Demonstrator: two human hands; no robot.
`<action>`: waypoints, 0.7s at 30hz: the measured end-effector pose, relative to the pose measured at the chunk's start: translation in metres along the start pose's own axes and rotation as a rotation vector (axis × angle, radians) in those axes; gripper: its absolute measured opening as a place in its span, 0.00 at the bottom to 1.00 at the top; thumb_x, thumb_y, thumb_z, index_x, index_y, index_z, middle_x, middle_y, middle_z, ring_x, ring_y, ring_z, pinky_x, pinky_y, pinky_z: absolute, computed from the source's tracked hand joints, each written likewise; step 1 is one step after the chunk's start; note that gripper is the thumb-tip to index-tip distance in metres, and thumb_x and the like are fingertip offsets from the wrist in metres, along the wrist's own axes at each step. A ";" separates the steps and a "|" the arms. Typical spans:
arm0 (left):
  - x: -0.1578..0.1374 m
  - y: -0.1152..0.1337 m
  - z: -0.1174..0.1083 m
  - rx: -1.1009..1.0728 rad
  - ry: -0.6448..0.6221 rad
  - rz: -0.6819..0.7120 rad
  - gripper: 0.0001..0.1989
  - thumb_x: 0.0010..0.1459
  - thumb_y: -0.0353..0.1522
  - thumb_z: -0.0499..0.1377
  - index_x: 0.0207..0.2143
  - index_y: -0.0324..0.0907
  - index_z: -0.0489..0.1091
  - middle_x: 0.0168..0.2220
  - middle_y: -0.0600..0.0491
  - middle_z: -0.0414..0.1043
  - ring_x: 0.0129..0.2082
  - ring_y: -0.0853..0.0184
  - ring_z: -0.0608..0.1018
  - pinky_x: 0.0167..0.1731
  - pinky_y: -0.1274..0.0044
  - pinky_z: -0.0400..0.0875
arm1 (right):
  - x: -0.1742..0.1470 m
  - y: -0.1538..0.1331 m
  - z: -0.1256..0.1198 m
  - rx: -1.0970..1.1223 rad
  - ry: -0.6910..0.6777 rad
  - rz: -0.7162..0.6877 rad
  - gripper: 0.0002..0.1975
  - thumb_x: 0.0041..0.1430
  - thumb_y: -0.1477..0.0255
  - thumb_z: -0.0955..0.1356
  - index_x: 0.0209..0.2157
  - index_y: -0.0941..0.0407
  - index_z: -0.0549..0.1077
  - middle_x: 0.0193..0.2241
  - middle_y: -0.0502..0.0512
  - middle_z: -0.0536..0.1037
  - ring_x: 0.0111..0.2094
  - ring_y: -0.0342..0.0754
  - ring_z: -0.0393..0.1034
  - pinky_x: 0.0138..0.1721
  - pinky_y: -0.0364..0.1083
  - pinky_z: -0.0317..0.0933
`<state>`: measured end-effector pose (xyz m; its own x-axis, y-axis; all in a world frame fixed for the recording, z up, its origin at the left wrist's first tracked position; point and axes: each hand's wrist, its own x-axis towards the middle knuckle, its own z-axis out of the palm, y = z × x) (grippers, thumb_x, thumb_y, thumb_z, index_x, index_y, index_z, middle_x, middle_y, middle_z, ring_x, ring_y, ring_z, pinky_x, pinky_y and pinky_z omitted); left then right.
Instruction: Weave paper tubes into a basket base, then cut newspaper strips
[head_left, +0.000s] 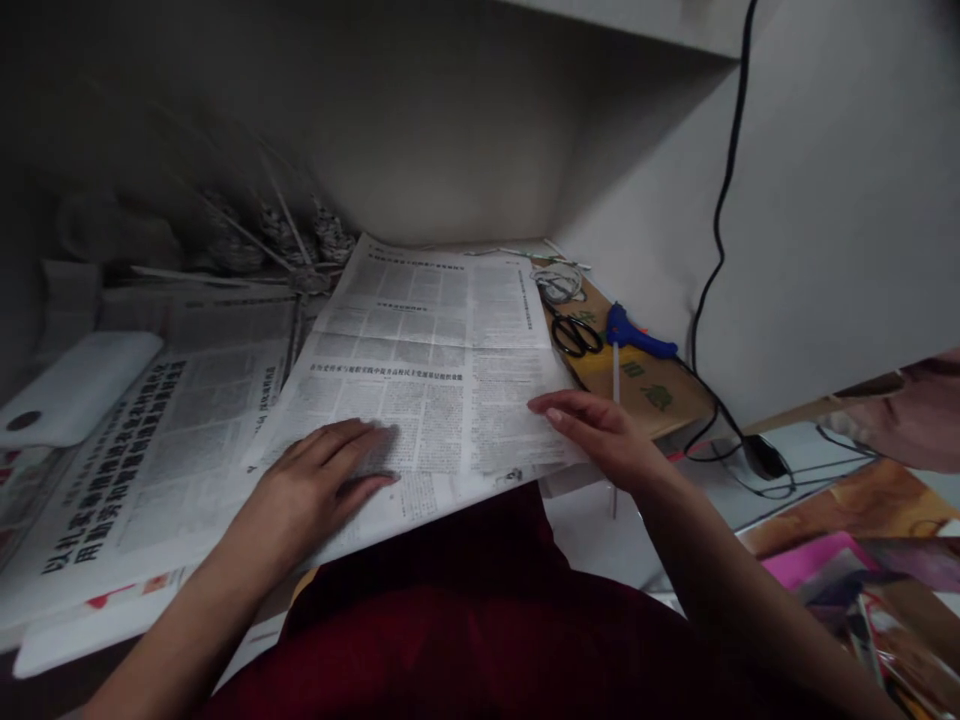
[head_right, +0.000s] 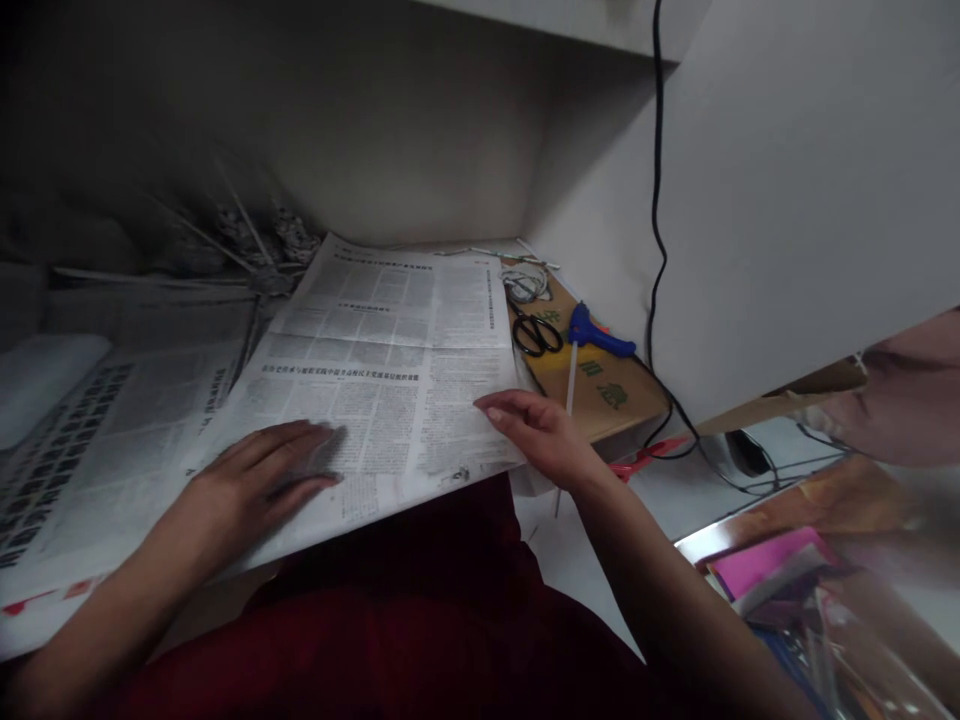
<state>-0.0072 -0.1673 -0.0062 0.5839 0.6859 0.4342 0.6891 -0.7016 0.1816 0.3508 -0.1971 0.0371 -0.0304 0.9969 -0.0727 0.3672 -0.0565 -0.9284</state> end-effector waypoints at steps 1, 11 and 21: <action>0.003 0.005 0.001 0.003 0.002 0.006 0.26 0.61 0.44 0.60 0.58 0.44 0.67 0.54 0.44 0.74 0.54 0.54 0.76 0.53 0.60 0.73 | -0.002 0.000 0.002 0.039 0.003 0.017 0.15 0.60 0.58 0.68 0.42 0.52 0.78 0.45 0.56 0.80 0.46 0.51 0.74 0.49 0.52 0.67; 0.031 0.016 0.008 0.130 -0.057 0.063 0.19 0.66 0.27 0.49 0.56 0.43 0.70 0.54 0.46 0.75 0.57 0.56 0.74 0.58 0.58 0.66 | -0.003 0.007 0.002 0.205 0.068 0.135 0.16 0.61 0.56 0.66 0.38 0.53 0.78 0.42 0.59 0.81 0.40 0.52 0.76 0.39 0.50 0.70; 0.026 0.048 -0.015 0.338 -0.300 -0.158 0.19 0.60 0.20 0.47 0.43 0.37 0.75 0.40 0.42 0.77 0.39 0.53 0.78 0.36 0.65 0.73 | -0.027 0.001 0.026 -0.931 0.075 -0.308 0.35 0.46 0.46 0.74 0.52 0.50 0.75 0.54 0.61 0.76 0.59 0.73 0.59 0.54 0.71 0.55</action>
<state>0.0345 -0.1862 0.0267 0.5244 0.8396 0.1415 0.8515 -0.5160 -0.0935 0.3276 -0.2258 0.0281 -0.2010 0.9634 0.1775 0.9399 0.2407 -0.2420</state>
